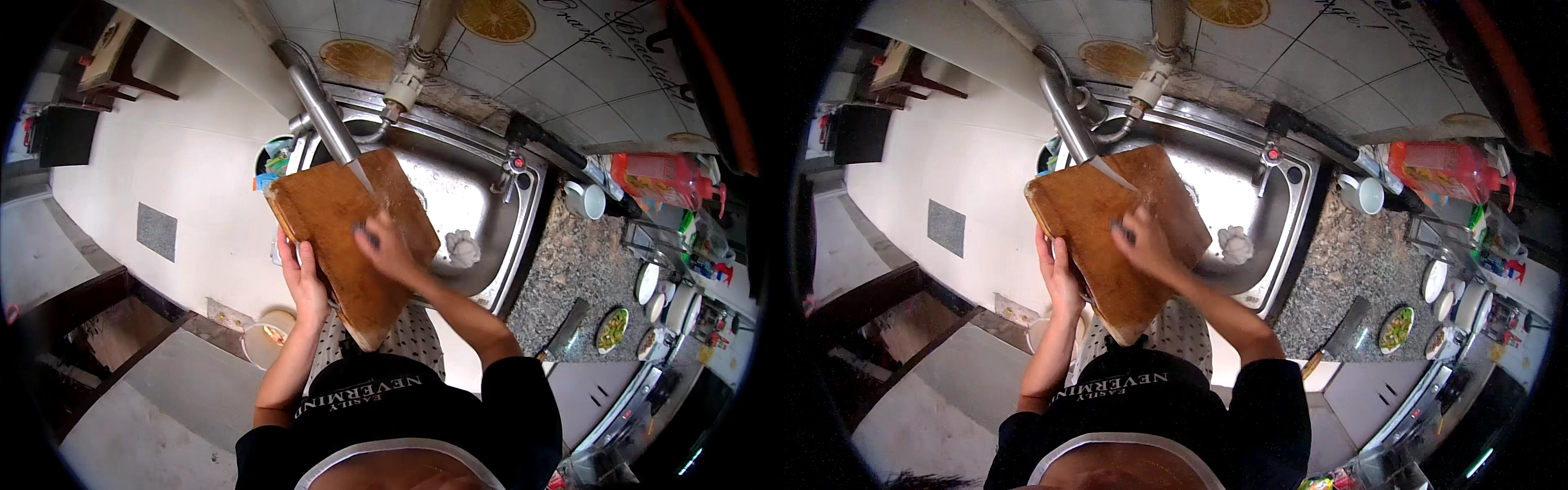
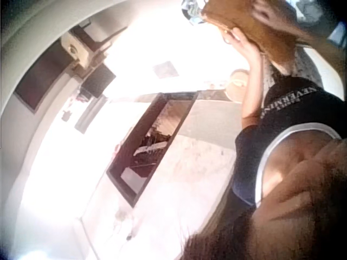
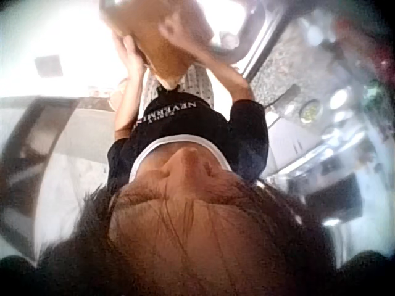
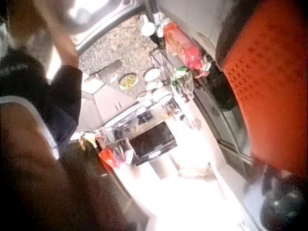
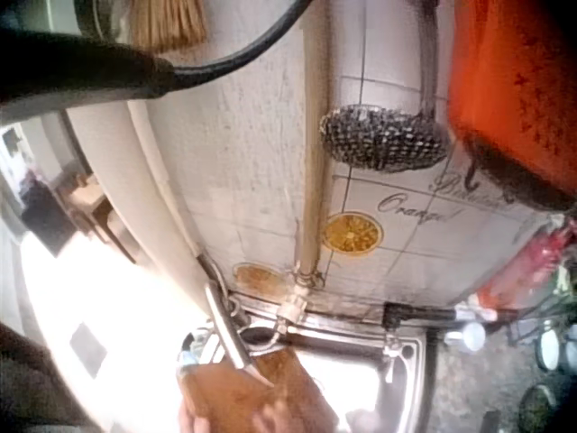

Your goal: The person washes a salad spinner, a plastic container, a knife, a cutting board, and a white plate in a sink using a cloth and running water.

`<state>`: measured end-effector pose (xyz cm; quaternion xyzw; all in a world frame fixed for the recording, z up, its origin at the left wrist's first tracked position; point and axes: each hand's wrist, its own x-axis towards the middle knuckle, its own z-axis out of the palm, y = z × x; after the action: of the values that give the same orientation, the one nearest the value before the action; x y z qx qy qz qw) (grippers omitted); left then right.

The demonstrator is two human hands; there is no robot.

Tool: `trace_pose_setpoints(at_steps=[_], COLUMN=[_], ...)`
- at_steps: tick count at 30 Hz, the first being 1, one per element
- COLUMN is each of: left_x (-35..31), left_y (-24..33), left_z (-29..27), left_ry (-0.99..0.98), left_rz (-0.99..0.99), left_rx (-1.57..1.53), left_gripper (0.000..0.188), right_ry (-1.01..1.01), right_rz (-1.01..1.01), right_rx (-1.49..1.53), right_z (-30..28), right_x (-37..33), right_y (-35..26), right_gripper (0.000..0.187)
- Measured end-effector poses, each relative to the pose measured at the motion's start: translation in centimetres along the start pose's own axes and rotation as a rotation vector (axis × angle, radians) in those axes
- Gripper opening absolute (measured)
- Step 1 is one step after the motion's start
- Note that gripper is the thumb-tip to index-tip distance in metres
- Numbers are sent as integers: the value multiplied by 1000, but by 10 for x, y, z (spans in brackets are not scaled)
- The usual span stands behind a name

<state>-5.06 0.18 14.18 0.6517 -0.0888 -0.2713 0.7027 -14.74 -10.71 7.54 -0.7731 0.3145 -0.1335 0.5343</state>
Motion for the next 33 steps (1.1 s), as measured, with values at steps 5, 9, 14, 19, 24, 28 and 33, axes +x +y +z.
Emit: trace_pose_setpoints(at_steps=[5,9,14,19,24,28,33], left_x=[-3,-3,-5,-8,-5,-9,-8], left_y=[0,5,6,5,-2,1,3], left_z=[2,6,6,1,0,0,11], left_ry=[11,-10,23,31,5,44,19], left_rz=[-39,-17,-56,-80,-50,-100,-50], left_rx=[-30,4,39,-30,2,-89,-83], left_gripper=[54,51,51,52,53,52,51], right_ry=[-50,39,-222,-95,440,131,185], right_rz=[-34,108,-126,102,338,361,-385], right_rx=[-245,-624,-260,-398,-546,101,-165], right_z=[-26,-70,-54,-32,-37,-17,14], right_x=[-73,-57,-87,-79,-32,21,43], right_y=[93,156,52,148,251,150,4], right_gripper=[12,16,21,18,23,28,27])
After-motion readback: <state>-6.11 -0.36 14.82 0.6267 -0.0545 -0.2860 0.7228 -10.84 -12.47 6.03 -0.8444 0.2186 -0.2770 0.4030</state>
